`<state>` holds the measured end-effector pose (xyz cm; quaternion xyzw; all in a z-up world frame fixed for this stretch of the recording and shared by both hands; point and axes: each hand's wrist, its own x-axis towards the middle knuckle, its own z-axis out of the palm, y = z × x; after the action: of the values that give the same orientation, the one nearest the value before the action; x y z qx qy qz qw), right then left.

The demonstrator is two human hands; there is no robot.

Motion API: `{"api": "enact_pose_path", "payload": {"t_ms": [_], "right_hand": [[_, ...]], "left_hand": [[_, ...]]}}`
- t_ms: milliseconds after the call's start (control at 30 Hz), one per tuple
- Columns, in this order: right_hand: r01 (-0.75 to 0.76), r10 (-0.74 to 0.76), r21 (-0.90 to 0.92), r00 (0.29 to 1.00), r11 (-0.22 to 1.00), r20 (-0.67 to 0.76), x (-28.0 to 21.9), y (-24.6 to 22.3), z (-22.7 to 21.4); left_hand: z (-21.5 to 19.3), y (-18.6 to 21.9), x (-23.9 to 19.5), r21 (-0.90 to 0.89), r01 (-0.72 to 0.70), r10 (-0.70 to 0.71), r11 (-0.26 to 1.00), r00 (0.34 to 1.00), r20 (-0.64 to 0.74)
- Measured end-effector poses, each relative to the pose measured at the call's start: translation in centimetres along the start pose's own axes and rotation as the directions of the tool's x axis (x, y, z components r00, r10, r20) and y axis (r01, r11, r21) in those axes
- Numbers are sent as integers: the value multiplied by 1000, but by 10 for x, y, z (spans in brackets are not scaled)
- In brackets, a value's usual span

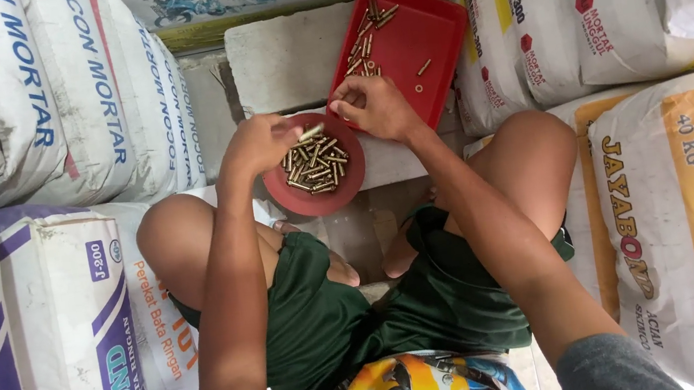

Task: Assembling small brass components by inserting pins into them while sitting on the floor.

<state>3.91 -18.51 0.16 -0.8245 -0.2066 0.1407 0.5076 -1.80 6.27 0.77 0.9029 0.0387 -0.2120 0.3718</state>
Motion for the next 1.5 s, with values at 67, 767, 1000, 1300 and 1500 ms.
{"api": "enact_pose_path", "payload": {"t_ms": [67, 767, 1000, 1300, 1500], "right_hand": [[5, -11, -84, 997, 996, -77, 6, 24, -1], [-425, 318, -121, 810, 897, -492, 41, 253, 18], [-436, 296, -240, 840, 868, -455, 35, 240, 49], [-523, 378, -169, 770, 835, -513, 61, 251, 43], [-533, 354, -138, 712, 835, -606, 43, 289, 58]], "left_hand": [[14, -20, 17, 61, 36, -38, 997, 999, 25], [143, -12, 168, 89, -200, 197, 976, 980, 41], [207, -43, 195, 377, -204, 166, 903, 977, 131], [207, -34, 191, 246, -126, 81, 961, 980, 183], [193, -26, 177, 73, -167, 160, 983, 983, 91]]}}
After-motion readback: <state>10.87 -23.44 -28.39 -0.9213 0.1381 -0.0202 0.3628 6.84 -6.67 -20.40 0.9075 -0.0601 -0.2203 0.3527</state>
